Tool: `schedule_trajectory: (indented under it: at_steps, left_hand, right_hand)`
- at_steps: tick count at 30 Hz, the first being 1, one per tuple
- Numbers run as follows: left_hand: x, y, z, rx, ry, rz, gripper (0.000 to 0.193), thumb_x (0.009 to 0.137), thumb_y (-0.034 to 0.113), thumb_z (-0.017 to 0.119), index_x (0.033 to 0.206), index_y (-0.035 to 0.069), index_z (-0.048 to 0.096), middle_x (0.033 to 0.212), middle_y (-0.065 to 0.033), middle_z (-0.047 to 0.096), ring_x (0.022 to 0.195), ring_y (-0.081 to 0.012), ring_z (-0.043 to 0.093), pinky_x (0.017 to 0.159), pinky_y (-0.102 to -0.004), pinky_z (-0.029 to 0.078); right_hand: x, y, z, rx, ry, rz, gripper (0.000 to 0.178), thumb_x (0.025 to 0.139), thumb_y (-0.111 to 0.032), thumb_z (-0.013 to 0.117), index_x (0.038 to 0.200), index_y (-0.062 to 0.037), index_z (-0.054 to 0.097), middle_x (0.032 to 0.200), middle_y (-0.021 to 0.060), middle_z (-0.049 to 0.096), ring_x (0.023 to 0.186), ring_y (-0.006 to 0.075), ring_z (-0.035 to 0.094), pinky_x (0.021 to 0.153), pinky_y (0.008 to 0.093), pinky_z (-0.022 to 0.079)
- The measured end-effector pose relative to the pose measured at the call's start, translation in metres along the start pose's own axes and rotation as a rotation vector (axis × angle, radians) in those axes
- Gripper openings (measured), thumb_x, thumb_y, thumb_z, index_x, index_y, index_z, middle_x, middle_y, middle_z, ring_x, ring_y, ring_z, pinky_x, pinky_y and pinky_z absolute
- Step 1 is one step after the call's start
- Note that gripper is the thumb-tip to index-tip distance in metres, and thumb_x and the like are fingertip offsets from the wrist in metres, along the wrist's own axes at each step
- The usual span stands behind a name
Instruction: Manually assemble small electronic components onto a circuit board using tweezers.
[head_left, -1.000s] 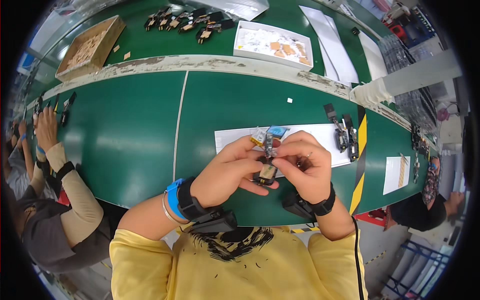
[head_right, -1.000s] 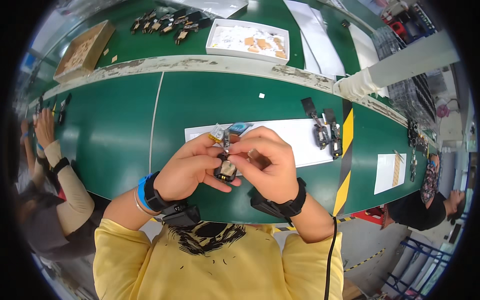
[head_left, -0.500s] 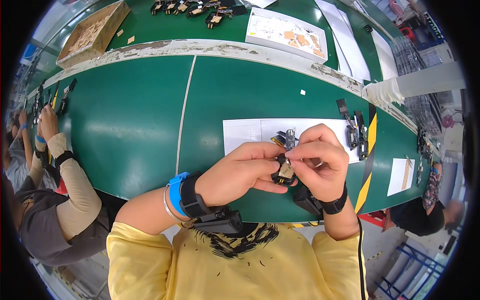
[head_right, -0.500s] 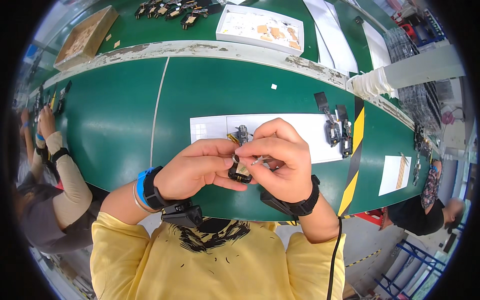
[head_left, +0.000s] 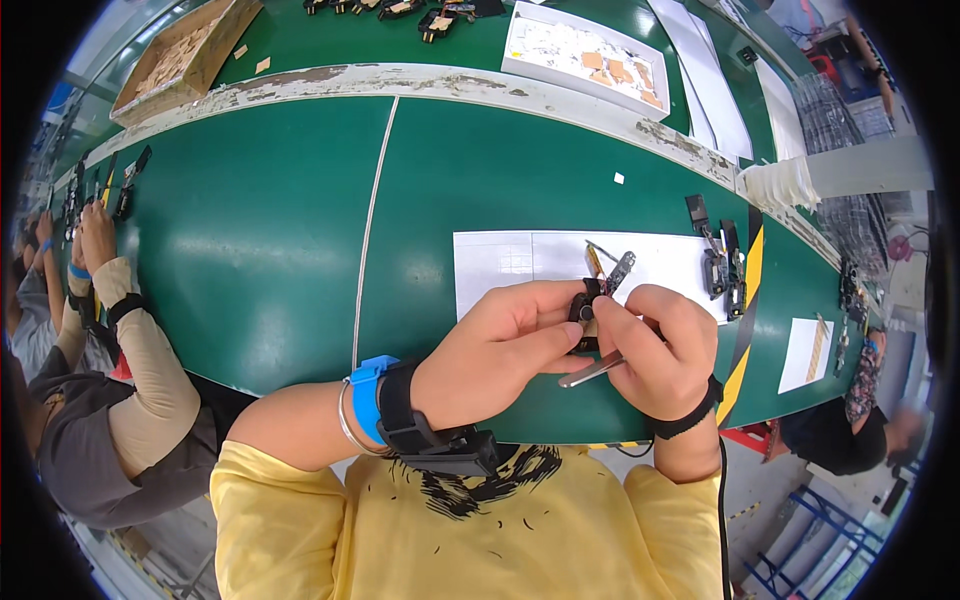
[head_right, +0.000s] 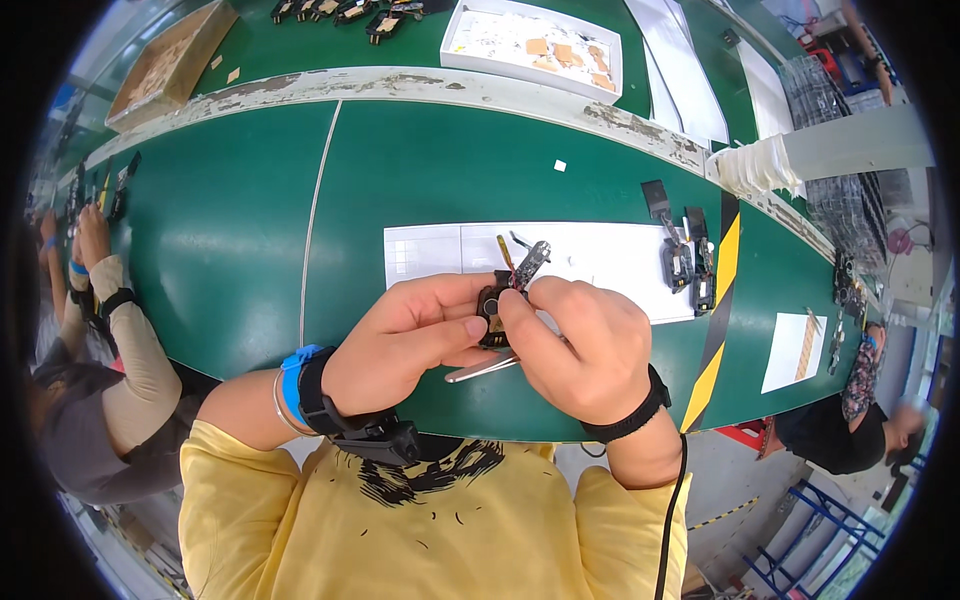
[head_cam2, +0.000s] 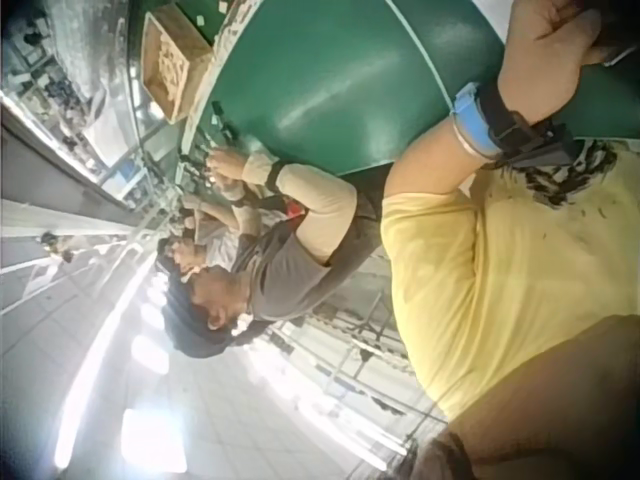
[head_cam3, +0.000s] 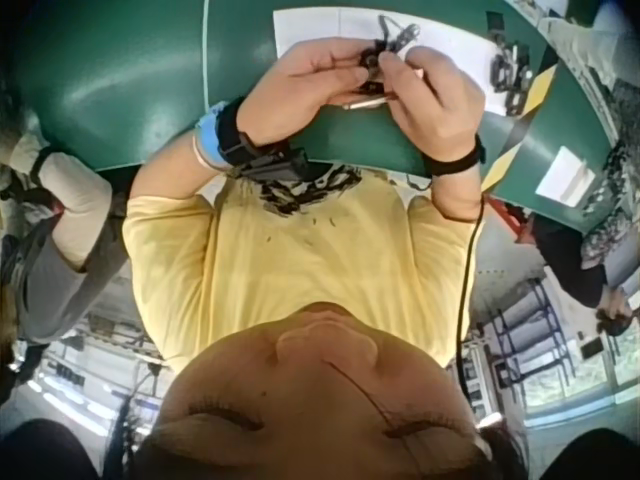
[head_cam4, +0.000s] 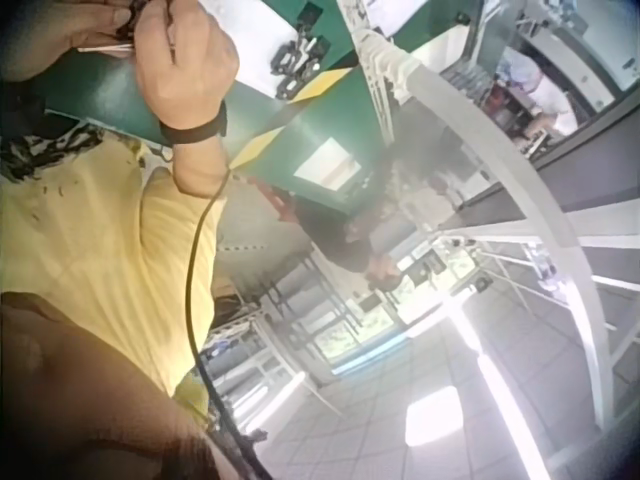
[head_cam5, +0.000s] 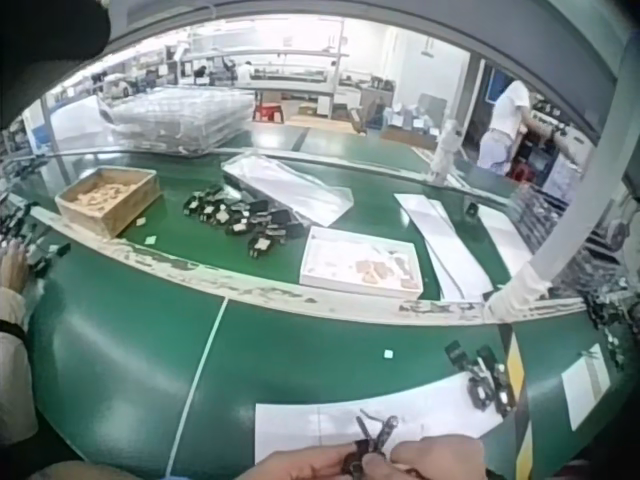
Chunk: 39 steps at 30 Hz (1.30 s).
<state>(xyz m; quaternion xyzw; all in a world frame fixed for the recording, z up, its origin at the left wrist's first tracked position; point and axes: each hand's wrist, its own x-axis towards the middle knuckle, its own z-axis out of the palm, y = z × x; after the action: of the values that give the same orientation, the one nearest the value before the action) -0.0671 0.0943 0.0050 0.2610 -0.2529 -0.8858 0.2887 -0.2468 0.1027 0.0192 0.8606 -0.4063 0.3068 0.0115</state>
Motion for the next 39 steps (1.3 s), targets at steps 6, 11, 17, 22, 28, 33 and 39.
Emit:
schedule_trajectory:
  at_steps: [6, 11, 17, 22, 28, 33, 39]
  left_hand:
    - [-0.001, -0.002, 0.002, 0.047, 0.0, 0.045, 0.036, 0.091, -0.001, 0.039, 0.127, -0.003, 0.041, 0.114, -0.0055, 0.053, 0.104, -0.0109, 0.052, 0.089, -0.0248, 0.046]
    - [0.002, -0.008, -0.002, 0.356, 0.027, 0.108, 0.034, 0.091, -0.002, 0.04, 0.125, -0.004, 0.043, 0.11, -0.006, 0.055, 0.1, -0.0088, 0.053, 0.085, -0.023, 0.046]
    - [0.004, -0.008, -0.004, 0.696, 0.114, 0.234, 0.019, 0.086, 0.001, 0.047, 0.103, -0.003, 0.054, 0.078, -0.0111, 0.059, 0.065, -0.0136, 0.055, 0.059, -0.0258, 0.045]
    - [0.001, 0.004, 0.001, 0.806, 0.118, 0.097, 0.024, 0.09, 0.0, 0.045, 0.112, -0.006, 0.051, 0.09, -0.0057, 0.062, 0.077, -0.0063, 0.058, 0.068, -0.0207, 0.049]
    - [0.0, 0.009, 0.0, 0.668, 0.076, 0.144, 0.024, 0.09, 0.001, 0.045, 0.112, -0.006, 0.052, 0.09, -0.0068, 0.062, 0.077, -0.0072, 0.059, 0.068, -0.0211, 0.049]
    - [0.003, 0.0, -0.002, 0.675, 0.106, 0.239, 0.021, 0.088, 0.001, 0.047, 0.107, -0.005, 0.053, 0.084, -0.0108, 0.061, 0.071, -0.0137, 0.059, 0.063, -0.0248, 0.048]
    - [0.003, -0.006, 0.001, 1.123, 0.233, 0.558, 0.021, 0.082, 0.002, 0.053, 0.102, -0.002, 0.054, 0.071, -0.0167, 0.059, 0.055, -0.0272, 0.058, 0.05, -0.0313, 0.044]
  right_hand:
    - [0.001, -0.004, 0.004, -0.056, -0.041, -0.01, 0.025, 0.054, 0.005, 0.067, 0.076, -0.0033, 0.06, 0.072, 0.0058, 0.05, 0.051, 0.0178, 0.051, 0.042, 0.0273, 0.038]
    - [0.001, -0.005, 0.004, -0.033, -0.088, 0.057, 0.022, 0.056, 0.005, 0.068, 0.074, -0.0036, 0.058, 0.071, 0.0066, 0.05, 0.053, 0.0193, 0.052, 0.042, 0.0279, 0.039]
    - [0.001, -0.003, 0.001, 0.11, -0.135, 0.111, 0.021, 0.058, 0.005, 0.068, 0.073, -0.0045, 0.057, 0.069, 0.007, 0.051, 0.055, 0.0205, 0.053, 0.043, 0.0286, 0.041]
    - [0.0, -0.008, 0.002, 0.152, -0.056, 0.149, 0.022, 0.058, 0.005, 0.069, 0.074, -0.0052, 0.058, 0.068, 0.0069, 0.052, 0.056, 0.0207, 0.054, 0.044, 0.0285, 0.041]
    - [0.0, -0.007, 0.003, 0.146, 0.042, 0.131, 0.022, 0.058, 0.005, 0.069, 0.076, -0.0051, 0.06, 0.068, 0.007, 0.053, 0.055, 0.0206, 0.053, 0.044, 0.0278, 0.041]
    - [0.0, -0.008, 0.004, 0.098, 0.051, 0.065, 0.02, 0.06, 0.001, 0.069, 0.077, -0.0044, 0.06, 0.069, 0.0067, 0.052, 0.053, 0.0204, 0.053, 0.043, 0.0289, 0.042]
    - [-0.001, -0.006, 0.006, 0.144, 0.061, 0.149, 0.017, 0.063, -0.003, 0.07, 0.073, -0.0048, 0.057, 0.067, 0.0065, 0.05, 0.051, 0.0212, 0.052, 0.042, 0.0305, 0.041]
